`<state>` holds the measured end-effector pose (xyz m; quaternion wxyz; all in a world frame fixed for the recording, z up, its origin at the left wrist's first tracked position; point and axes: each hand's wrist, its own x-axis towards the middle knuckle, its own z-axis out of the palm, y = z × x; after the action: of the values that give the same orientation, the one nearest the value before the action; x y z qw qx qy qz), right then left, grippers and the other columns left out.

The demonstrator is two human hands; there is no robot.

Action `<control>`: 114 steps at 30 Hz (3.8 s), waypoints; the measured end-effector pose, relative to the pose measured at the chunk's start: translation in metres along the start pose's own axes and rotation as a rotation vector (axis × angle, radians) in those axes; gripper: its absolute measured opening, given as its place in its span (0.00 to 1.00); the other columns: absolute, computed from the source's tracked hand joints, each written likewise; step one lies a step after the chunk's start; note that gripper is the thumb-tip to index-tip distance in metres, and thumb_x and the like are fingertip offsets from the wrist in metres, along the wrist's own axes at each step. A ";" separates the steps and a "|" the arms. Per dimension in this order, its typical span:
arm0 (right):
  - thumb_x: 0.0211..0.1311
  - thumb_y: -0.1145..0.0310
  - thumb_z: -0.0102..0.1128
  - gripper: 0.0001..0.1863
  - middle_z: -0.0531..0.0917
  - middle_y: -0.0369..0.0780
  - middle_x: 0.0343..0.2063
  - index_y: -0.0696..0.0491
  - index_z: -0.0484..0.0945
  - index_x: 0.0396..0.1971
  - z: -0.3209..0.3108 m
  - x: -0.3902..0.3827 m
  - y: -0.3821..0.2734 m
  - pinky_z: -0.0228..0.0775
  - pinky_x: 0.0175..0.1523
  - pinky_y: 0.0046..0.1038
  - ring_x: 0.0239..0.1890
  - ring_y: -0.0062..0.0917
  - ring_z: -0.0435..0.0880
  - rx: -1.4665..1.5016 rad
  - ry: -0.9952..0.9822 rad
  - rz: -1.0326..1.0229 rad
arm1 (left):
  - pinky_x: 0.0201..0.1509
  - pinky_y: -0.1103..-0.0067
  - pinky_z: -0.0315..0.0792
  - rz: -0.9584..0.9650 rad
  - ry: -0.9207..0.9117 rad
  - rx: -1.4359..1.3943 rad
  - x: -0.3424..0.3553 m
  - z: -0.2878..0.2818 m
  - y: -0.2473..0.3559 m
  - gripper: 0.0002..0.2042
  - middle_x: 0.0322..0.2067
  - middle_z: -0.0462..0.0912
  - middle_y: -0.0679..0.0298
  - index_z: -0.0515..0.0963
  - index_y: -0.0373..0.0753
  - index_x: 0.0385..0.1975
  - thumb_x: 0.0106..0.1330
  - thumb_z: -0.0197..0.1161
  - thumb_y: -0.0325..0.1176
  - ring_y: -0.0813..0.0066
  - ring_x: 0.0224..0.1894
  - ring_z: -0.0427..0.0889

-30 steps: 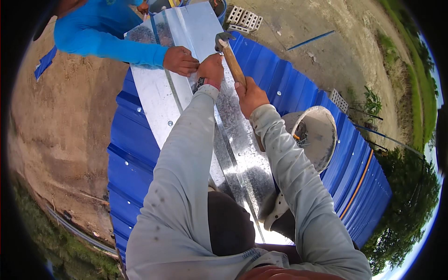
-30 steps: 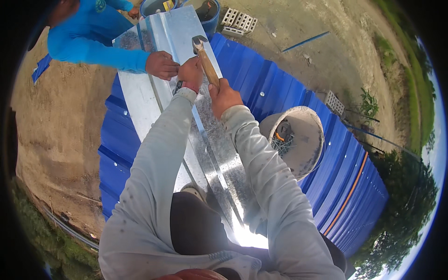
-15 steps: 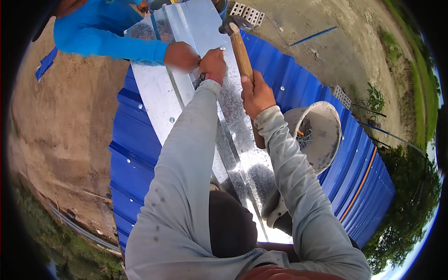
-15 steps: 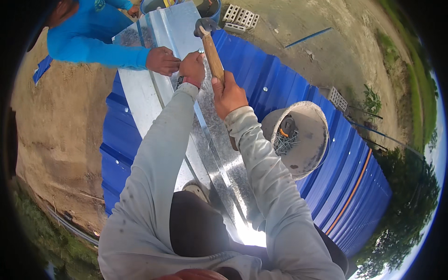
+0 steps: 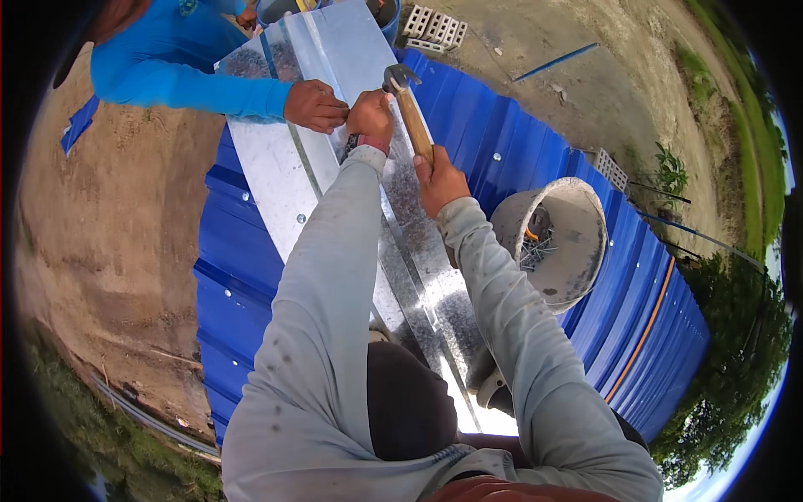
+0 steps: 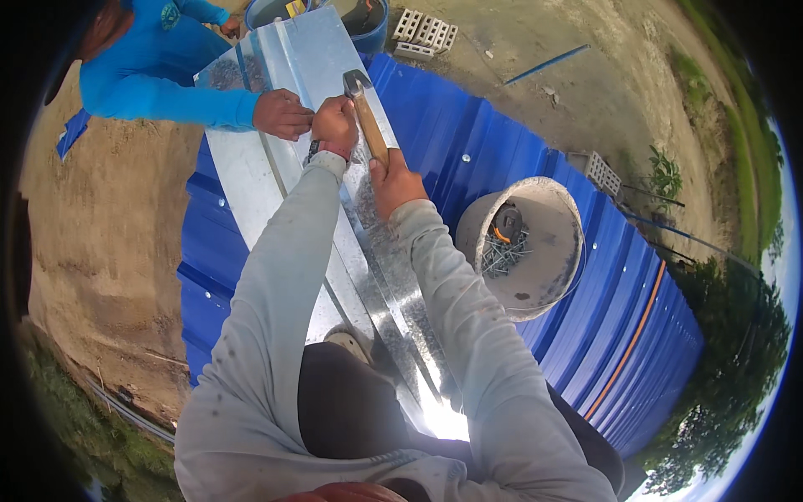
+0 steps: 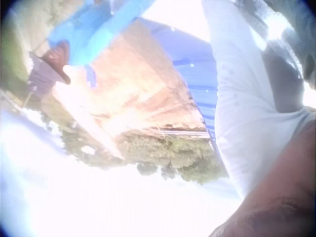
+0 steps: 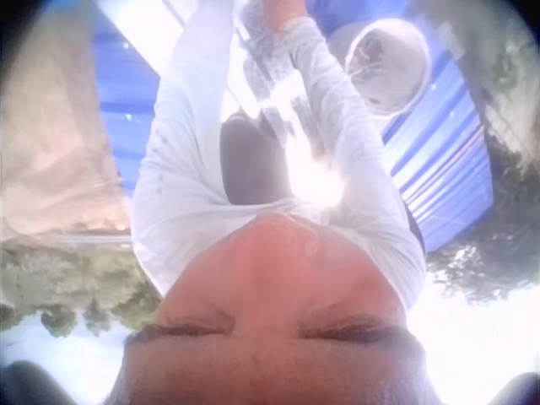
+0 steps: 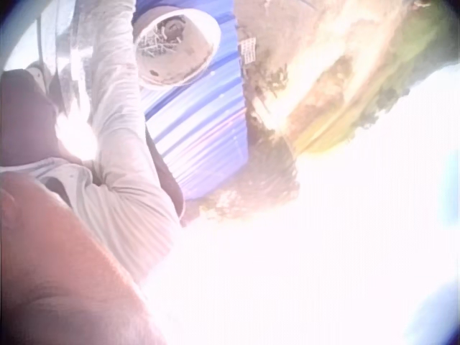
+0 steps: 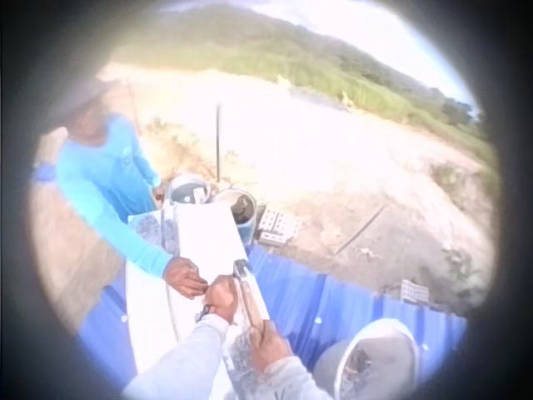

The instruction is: The person hammers nails into a silver metal sheet to secure it onto a blue corrugated roof. They repeatedly pick nails from a bucket, position them, and strike them with a hammer while standing on the roof.

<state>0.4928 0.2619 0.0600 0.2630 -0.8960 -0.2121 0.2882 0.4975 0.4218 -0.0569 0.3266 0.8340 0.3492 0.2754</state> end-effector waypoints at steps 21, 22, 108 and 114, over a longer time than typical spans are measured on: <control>0.64 0.55 0.45 0.20 0.79 0.55 0.28 0.54 0.63 0.48 -0.016 -0.030 -0.019 0.69 0.38 0.47 0.33 0.54 0.78 0.312 0.089 -0.165 | 0.50 0.66 0.68 -0.045 -0.183 0.037 -0.065 -0.073 0.020 0.16 0.43 0.72 0.51 0.73 0.33 0.42 0.51 0.60 0.25 0.51 0.46 0.72; 0.64 0.56 0.46 0.20 0.79 0.55 0.27 0.54 0.63 0.48 -0.005 -0.026 -0.010 0.69 0.37 0.47 0.32 0.53 0.78 0.300 0.110 -0.167 | 0.50 0.66 0.68 -0.038 -0.185 0.030 -0.074 -0.076 0.019 0.16 0.43 0.72 0.51 0.73 0.33 0.42 0.51 0.60 0.25 0.51 0.46 0.72; 0.60 0.46 0.47 0.26 0.78 0.55 0.34 0.55 0.64 0.45 -0.167 -0.246 0.409 0.67 0.46 0.46 0.41 0.52 0.76 -0.373 0.155 0.715 | 0.39 0.80 0.71 -0.030 -0.626 0.098 -0.083 -0.329 0.214 0.13 0.33 0.79 0.60 0.74 0.32 0.42 0.59 0.62 0.29 0.74 0.35 0.77; 0.56 0.53 0.56 0.22 0.80 0.49 0.38 0.55 0.73 0.43 -0.157 -0.234 0.393 0.69 0.49 0.40 0.43 0.47 0.77 -0.473 -0.255 0.649 | 0.45 0.72 0.69 0.419 -0.955 0.351 -0.125 -0.324 0.339 0.18 0.41 0.74 0.52 0.72 0.36 0.45 0.53 0.65 0.28 0.55 0.41 0.75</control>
<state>0.5072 -0.2204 0.0304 -0.0826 -0.9091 -0.0102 0.4081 0.3357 0.2563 0.3696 0.2431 0.9598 0.0293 -0.1368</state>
